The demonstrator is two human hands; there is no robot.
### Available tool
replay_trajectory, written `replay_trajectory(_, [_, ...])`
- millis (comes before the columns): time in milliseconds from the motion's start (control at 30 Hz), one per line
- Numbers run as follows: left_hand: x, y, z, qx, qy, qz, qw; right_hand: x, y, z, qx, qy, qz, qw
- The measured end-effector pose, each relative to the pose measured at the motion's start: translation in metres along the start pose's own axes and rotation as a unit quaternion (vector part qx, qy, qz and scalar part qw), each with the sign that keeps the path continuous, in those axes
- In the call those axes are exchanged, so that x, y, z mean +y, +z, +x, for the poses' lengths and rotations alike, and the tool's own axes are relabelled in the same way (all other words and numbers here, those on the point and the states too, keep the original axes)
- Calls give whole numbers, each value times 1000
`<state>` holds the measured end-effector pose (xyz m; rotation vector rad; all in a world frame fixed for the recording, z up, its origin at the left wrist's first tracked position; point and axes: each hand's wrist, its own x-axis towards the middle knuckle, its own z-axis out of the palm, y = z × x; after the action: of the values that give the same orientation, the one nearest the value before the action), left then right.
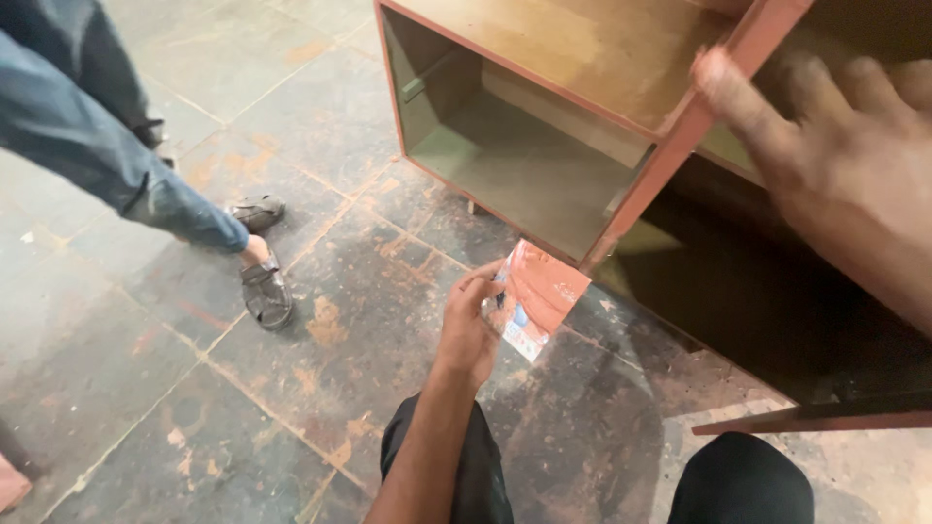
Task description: The person applies wood filler to the edges of a wooden cabinet using a small card. They repeatedly scoop filler and smooth it along the vertical and horizontal edges of the cabinet doors and frame.
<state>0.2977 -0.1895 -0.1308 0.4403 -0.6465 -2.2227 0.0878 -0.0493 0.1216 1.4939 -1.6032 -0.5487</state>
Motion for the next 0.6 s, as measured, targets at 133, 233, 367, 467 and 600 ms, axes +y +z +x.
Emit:
replay_trajectory(133, [-2, 0, 1, -2, -6, 4, 1000, -11, -13, -11, 28, -19, -146, 989])
replay_trajectory(233, [-2, -1, 3, -9, -10, -7, 1000, -9, -17, -15, 34, -22, -20, 999])
replay_trajectory(367, [-7, 2, 4, 11, -9, 4, 1000, 14, -11, 6, 171, 21, 213, 962])
replay_trajectory(467, [-11, 4, 4, 4, -14, -9, 1000, 28, -5, 25, 189, 1, 265, 946])
replay_trajectory(600, [-10, 3, 4, 3, 1, -6, 1000, 16, 3, 16, 138, -14, 199, 970])
